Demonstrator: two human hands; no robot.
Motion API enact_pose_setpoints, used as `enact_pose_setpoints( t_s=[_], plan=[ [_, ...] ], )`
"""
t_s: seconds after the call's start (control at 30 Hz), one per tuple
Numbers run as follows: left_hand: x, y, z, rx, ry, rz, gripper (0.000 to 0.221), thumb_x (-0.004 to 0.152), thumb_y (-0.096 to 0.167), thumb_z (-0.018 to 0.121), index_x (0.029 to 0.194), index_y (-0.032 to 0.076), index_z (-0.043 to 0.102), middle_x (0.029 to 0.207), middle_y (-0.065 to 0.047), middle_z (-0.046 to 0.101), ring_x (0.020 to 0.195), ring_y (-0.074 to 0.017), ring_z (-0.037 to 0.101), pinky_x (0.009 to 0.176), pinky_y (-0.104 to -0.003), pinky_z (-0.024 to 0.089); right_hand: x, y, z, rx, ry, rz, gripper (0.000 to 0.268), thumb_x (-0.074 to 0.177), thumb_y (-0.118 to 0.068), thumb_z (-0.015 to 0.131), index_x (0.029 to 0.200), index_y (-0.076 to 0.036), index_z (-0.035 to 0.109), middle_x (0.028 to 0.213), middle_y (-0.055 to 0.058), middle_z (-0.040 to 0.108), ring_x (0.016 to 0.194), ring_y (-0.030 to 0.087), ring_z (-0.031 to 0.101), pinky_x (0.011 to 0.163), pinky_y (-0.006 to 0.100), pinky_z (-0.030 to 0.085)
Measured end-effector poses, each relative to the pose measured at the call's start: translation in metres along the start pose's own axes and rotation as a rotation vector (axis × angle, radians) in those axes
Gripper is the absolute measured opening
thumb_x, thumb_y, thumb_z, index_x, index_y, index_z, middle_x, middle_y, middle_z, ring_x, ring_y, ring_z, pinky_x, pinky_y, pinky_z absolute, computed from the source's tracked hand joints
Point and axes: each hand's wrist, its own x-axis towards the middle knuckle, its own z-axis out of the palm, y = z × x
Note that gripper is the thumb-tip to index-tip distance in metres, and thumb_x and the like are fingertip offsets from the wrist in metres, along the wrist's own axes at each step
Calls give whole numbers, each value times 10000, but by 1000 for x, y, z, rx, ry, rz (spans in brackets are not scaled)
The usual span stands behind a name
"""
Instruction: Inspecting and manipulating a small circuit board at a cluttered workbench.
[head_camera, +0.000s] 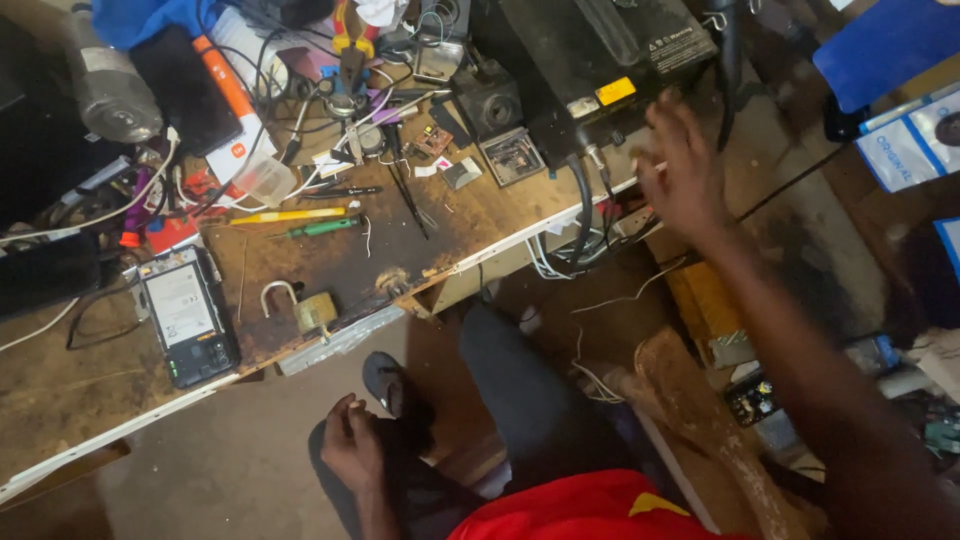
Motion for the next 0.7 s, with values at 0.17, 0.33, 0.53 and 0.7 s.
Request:
enact_pose_setpoints(
  t_s=[0.17, 0.33, 0.53, 0.7],
  plan=[
    [1, -6, 2, -12, -6, 43, 353, 987, 291, 595, 1197, 85, 791, 912, -139, 781, 881, -265, 751, 853, -413, 560, -78, -66, 13, -10, -180, 85, 240, 1099, -191, 510, 1243, -23, 603, 1187, 185, 669, 1079, 338, 629, 894, 466, 493],
    [5, -24, 6, -32, -2, 154, 346, 991, 251, 577, 1203, 74, 785, 863, -109, 755, 829, -229, 727, 830, -377, 558, -181, -57, 56, -263, -338, 81, 303, 1027, -368, 576, 1153, -180, 777, 1107, 79, 768, 980, 361, 684, 837, 530, 466],
    [-15, -24, 9, -25, 47, 285, 271, 965, 186, 574, 1113, 123, 793, 1100, -43, 797, 1067, -214, 725, 962, -360, 530, -184, -76, 42, -78, -245, 153, 298, 1039, -323, 611, 1139, -111, 795, 986, 117, 802, 867, 346, 732, 795, 492, 527],
    [-114, 97, -36, -350, -133, 600, 188, 1042, 235, 626, 1134, 104, 724, 1121, -87, 748, 1031, -204, 714, 865, -323, 583, -188, -62, 52, -128, -216, 63, 215, 1007, -278, 703, 1109, -104, 778, 999, 87, 768, 890, 334, 712, 803, 472, 536]
  ],
)
